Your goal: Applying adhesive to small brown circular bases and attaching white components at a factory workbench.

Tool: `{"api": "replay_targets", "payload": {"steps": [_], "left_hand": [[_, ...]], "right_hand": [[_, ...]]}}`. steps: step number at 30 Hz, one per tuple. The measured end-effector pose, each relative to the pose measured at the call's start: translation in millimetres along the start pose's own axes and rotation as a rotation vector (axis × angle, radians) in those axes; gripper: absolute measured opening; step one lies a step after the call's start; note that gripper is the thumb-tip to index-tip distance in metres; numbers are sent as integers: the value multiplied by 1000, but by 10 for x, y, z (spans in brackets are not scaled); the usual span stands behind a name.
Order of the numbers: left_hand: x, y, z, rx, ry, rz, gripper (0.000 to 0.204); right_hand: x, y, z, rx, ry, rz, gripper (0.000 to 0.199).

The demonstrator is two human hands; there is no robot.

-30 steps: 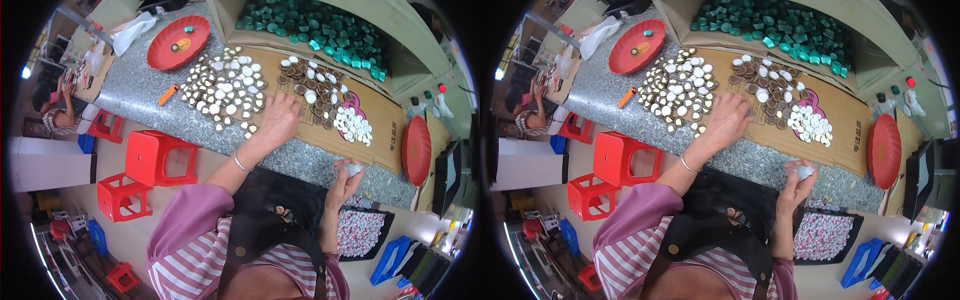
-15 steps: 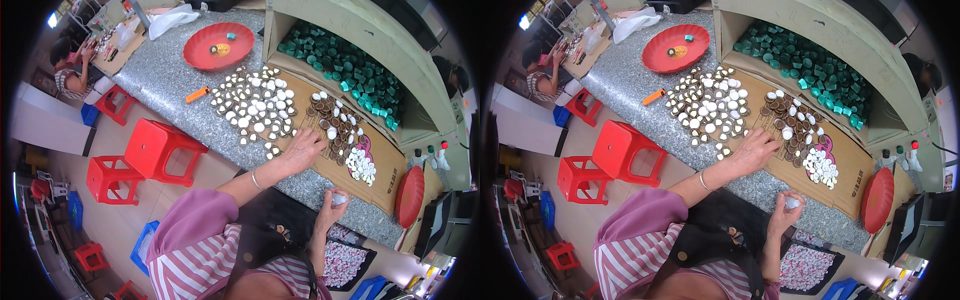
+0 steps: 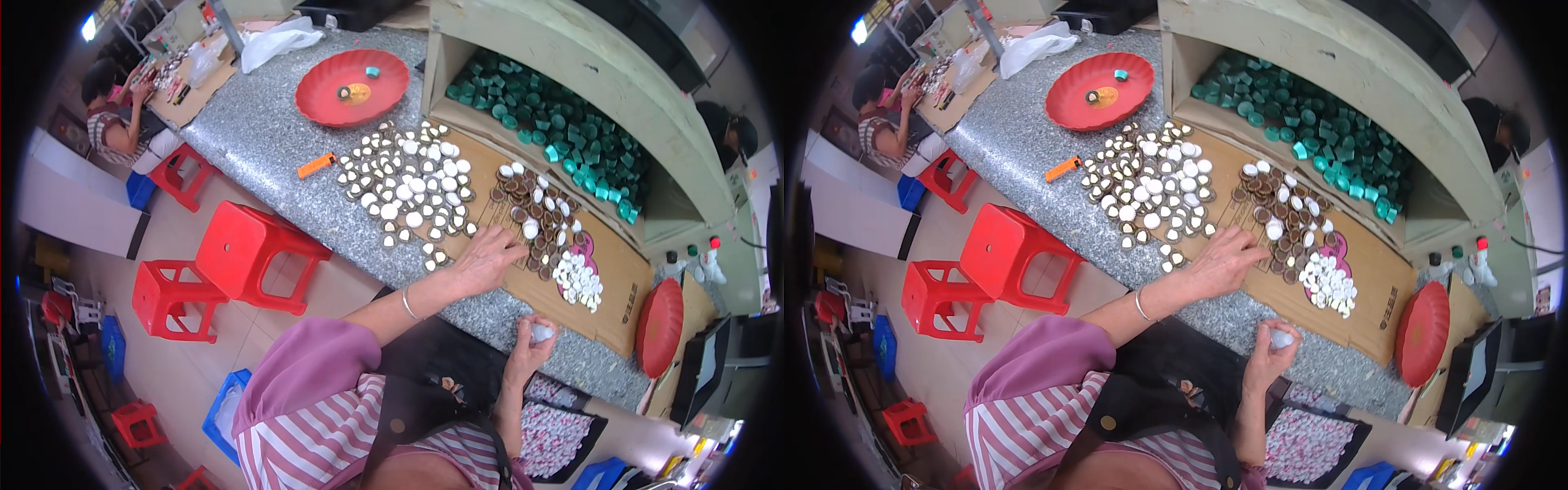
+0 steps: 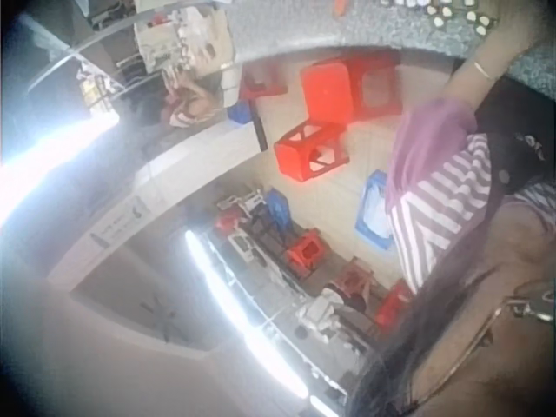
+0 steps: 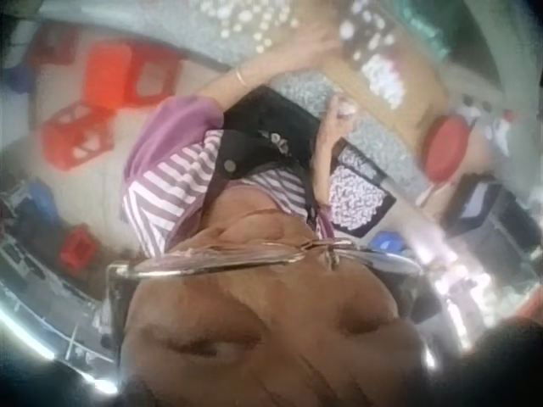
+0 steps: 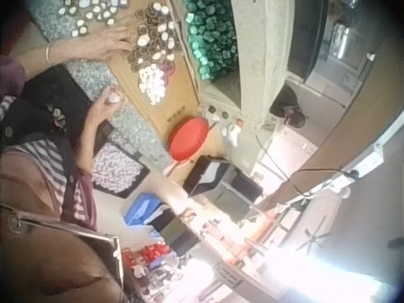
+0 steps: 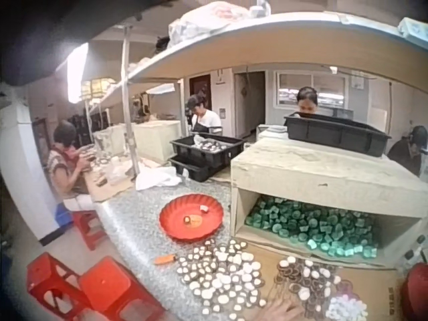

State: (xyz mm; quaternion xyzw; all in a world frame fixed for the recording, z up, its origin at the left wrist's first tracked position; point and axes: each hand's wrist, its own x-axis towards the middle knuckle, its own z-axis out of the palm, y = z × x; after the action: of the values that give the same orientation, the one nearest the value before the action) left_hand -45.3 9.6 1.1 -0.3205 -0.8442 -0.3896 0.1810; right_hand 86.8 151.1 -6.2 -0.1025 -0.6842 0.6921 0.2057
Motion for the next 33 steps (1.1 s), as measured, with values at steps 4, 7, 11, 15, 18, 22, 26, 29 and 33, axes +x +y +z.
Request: {"api": "replay_targets", "payload": {"steps": [4,7,11,15,18,22,26,29,33], "left_hand": [[-22,27,12,-23,25,12,27],[-56,77,-6,-73,36,38,25],[-24,129,-92,-513,-95,-138,20],[-47,171,-106,-736,-129,-62,16],[-99,288,-194,-892,-250,-109,9],[-196,285,-133,-825,-177,-99,11],[-207,254,-140,-820,-207,-80,12],[-229,262,-117,-806,-241,-58,14],[-243,278,-81,-779,-253,-80,15]], "right_hand": [[-40,40,-50,17,26,33,21],[-41,46,-34,19,17,17,20],[23,-109,37,-36,-15,34,17],[99,-170,85,-75,-23,4,17],[164,-120,134,-71,-27,-13,17],[142,-155,172,-51,-61,76,18],[150,-152,172,-16,-64,105,19],[149,-152,177,29,-60,128,18],[144,-144,174,51,-37,163,15]]}}
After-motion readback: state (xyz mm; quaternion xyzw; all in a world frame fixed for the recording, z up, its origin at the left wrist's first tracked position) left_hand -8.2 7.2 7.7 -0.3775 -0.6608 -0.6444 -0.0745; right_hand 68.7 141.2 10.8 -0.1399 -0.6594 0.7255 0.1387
